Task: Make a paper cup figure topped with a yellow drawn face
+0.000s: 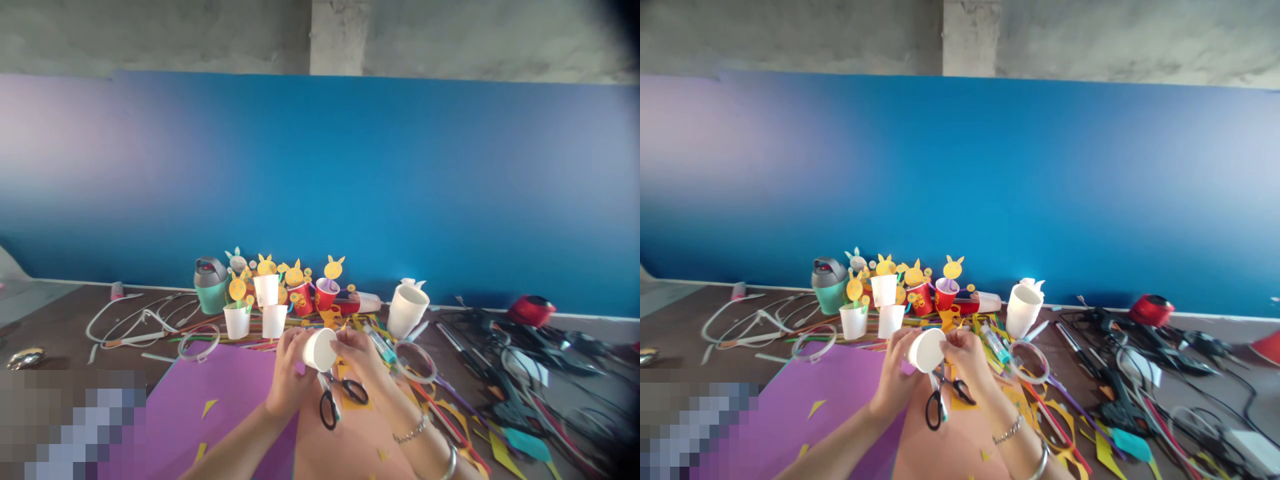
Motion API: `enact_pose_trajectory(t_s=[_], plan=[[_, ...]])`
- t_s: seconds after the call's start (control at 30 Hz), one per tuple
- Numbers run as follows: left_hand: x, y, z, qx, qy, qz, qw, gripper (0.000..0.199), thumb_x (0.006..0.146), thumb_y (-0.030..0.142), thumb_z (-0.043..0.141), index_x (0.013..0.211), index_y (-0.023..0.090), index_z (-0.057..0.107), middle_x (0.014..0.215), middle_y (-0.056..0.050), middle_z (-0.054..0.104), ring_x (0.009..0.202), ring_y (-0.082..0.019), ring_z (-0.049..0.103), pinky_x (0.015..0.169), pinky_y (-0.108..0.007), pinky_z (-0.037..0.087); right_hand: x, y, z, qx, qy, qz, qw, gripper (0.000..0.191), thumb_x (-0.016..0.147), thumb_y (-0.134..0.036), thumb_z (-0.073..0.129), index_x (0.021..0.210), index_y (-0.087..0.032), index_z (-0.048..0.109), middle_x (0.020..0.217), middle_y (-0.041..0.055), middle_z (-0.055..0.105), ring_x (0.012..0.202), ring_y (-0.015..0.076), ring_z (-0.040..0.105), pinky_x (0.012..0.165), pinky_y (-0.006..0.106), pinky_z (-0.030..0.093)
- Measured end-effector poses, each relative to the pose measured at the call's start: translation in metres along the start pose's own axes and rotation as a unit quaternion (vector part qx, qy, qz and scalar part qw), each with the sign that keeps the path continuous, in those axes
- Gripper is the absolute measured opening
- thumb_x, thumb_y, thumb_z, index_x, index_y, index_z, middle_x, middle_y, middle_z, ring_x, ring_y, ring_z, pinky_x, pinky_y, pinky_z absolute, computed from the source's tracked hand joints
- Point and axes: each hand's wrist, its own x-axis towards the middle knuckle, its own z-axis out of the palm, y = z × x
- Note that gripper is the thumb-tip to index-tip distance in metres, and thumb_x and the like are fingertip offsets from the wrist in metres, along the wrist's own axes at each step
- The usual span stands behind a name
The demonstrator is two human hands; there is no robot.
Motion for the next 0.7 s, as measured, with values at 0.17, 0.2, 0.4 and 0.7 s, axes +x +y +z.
enact_pose_trajectory(t_s=[0.17, 0.2, 0.4, 0.7], plan=[[-0.002, 0.001, -0.001, 0.030, -0.015, 0.011, 0.999, 0.049, 0.079, 0.016, 0.065, 0.125, 0.028, 0.053, 0.117, -0.008, 0.051, 0.112, -0.026, 0.051, 0.095, -0.043, 0.046, -0.004, -0.004, 0.001, -0.129, 0.040, -0.034, 0.990, 0.015, 0.068, -0.030, 0.057, 0.059, -0.019, 0.055, 0.052, -0.0019, 0.053, 0.053, 0.0142, 0.048, 0.052, 0.026, 0.032], [-0.002, 0.002, -0.001, 0.038, -0.019, 0.018, 0.999, 0.047, 0.079, 0.017, 0.065, 0.124, 0.028, 0.054, 0.117, -0.009, 0.051, 0.112, -0.026, 0.051, 0.094, -0.043, 0.047, -0.006, -0.006, 0.002, -0.163, 0.050, -0.039, 0.985, 0.014, 0.068, -0.028, 0.055, 0.058, -0.020, 0.053, 0.051, -0.0024, 0.052, 0.052, 0.0144, 0.048, 0.052, 0.025, 0.032], [-0.001, 0.010, -0.003, 0.048, -0.034, 0.067, 0.996, 0.044, 0.082, 0.022, 0.064, 0.124, 0.030, 0.055, 0.113, -0.008, 0.055, 0.107, -0.025, 0.055, 0.091, -0.041, 0.049, -0.015, -0.012, 0.003, -0.377, 0.124, -0.117, 0.910, 0.016, 0.070, -0.022, 0.050, 0.058, -0.022, 0.039, 0.058, -0.0010, 0.052, 0.057, 0.0148, 0.046, 0.055, 0.026, 0.028], [-0.004, 0.008, -0.001, 0.041, -0.039, 0.047, 0.997, 0.049, 0.079, 0.020, 0.066, 0.125, 0.025, 0.050, 0.115, -0.010, 0.055, 0.109, -0.026, 0.055, 0.091, -0.042, 0.049, -0.016, -0.015, 0.004, -0.440, 0.120, -0.167, 0.874, 0.012, 0.070, -0.016, 0.049, 0.062, -0.021, 0.042, 0.064, 0.0014, 0.056, 0.065, 0.0175, 0.051, 0.062, 0.028, 0.029]])
